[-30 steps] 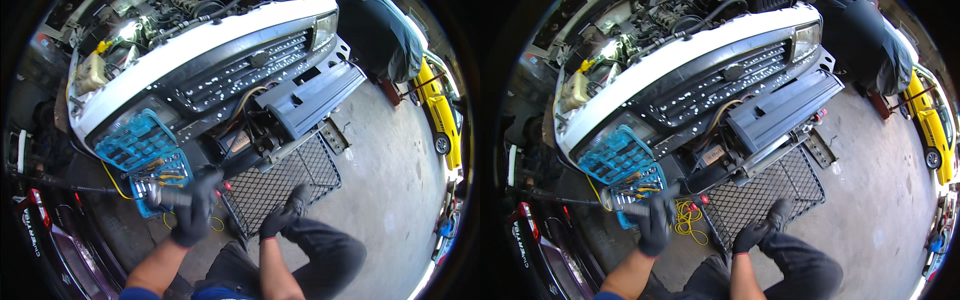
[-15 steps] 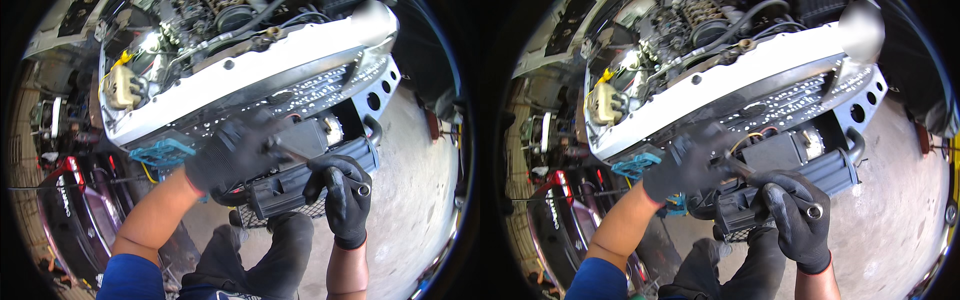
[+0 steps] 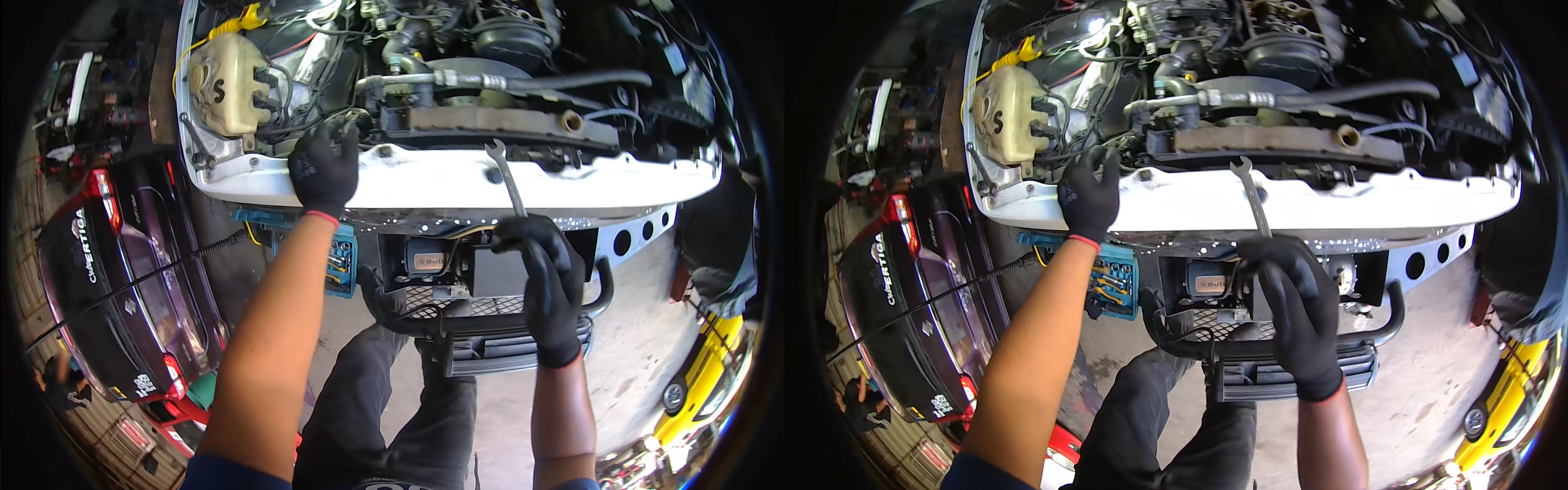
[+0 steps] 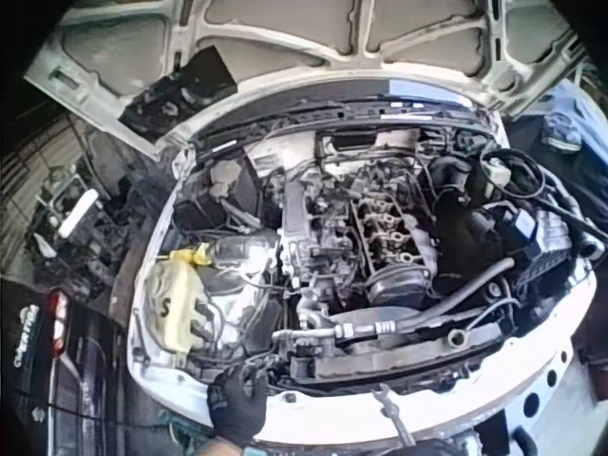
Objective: The person works under the hood of a white car, using a wrench to tighten bolts on engine components. They reach into the engine bay, adjust parts, and occasionally retrieve tools from a nearby toolbox.
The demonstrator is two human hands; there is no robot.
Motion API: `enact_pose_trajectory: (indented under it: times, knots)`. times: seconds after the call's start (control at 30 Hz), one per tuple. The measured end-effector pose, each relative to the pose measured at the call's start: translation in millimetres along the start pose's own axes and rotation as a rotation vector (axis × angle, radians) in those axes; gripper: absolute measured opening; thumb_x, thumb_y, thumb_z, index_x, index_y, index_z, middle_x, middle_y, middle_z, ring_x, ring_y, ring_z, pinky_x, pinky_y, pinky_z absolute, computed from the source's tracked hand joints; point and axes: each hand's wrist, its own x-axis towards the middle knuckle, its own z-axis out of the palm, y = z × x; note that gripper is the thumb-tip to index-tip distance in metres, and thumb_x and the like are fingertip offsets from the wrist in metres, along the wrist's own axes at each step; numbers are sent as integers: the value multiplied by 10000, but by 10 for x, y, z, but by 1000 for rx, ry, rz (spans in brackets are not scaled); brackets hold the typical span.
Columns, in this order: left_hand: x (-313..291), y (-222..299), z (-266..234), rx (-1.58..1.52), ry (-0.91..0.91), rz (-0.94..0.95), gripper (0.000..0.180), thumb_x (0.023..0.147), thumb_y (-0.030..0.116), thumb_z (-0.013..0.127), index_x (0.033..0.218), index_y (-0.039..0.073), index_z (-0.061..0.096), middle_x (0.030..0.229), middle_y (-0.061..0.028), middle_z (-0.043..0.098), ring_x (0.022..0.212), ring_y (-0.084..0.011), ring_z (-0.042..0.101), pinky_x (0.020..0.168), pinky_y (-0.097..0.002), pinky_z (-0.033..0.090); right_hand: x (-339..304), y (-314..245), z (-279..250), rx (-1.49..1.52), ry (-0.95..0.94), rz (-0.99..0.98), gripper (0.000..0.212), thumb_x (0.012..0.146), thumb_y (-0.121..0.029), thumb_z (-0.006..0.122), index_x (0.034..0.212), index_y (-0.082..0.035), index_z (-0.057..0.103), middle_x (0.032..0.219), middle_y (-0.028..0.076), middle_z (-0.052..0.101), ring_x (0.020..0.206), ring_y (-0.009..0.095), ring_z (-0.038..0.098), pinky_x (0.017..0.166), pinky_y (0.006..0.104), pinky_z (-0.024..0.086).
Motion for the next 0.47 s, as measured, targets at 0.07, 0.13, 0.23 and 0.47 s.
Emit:
enact_pose_trajectory:
  times: [0.07, 0.13, 0.23, 0.47]
  knots:
    - [70, 33, -38, 51, -42, 3, 379, 950, 408, 669, 1070, 56, 743, 925, -178, 728, 881, -390, 698, 782, -506, 525, 330, -15, 267, 193, 103, 164, 334, 1049, -104, 487, 1258, 94, 655, 1154, 159, 719, 1017, 185, 671, 944, 312, 514]
    - [59, 89, -69, 115, -88, -49, 334, 945, 353, 688, 1072, 46, 722, 979, -185, 724, 937, -401, 685, 829, -504, 519, 664, 190, 432, 54, 153, 49, 277, 1046, -60, 530, 1264, 25, 678, 1146, 134, 713, 1036, 200, 658, 927, 332, 521]
    - [122, 86, -165, 107, -113, -78, 362, 932, 380, 691, 1109, 65, 720, 999, -159, 713, 979, -383, 666, 864, -499, 502, 1304, 512, 533, -512, 193, -282, 286, 1017, -20, 536, 1261, -15, 684, 1150, 187, 697, 1045, 343, 667, 942, 402, 527]
    - [147, 24, -139, 70, -221, -101, 386, 923, 387, 696, 1155, 79, 715, 1052, -149, 722, 1022, -345, 670, 910, -488, 488, 1718, 865, 537, -1050, 164, -171, 463, 889, -95, 625, 1351, -124, 620, 1249, 225, 607, 1152, 432, 573, 975, 585, 450]
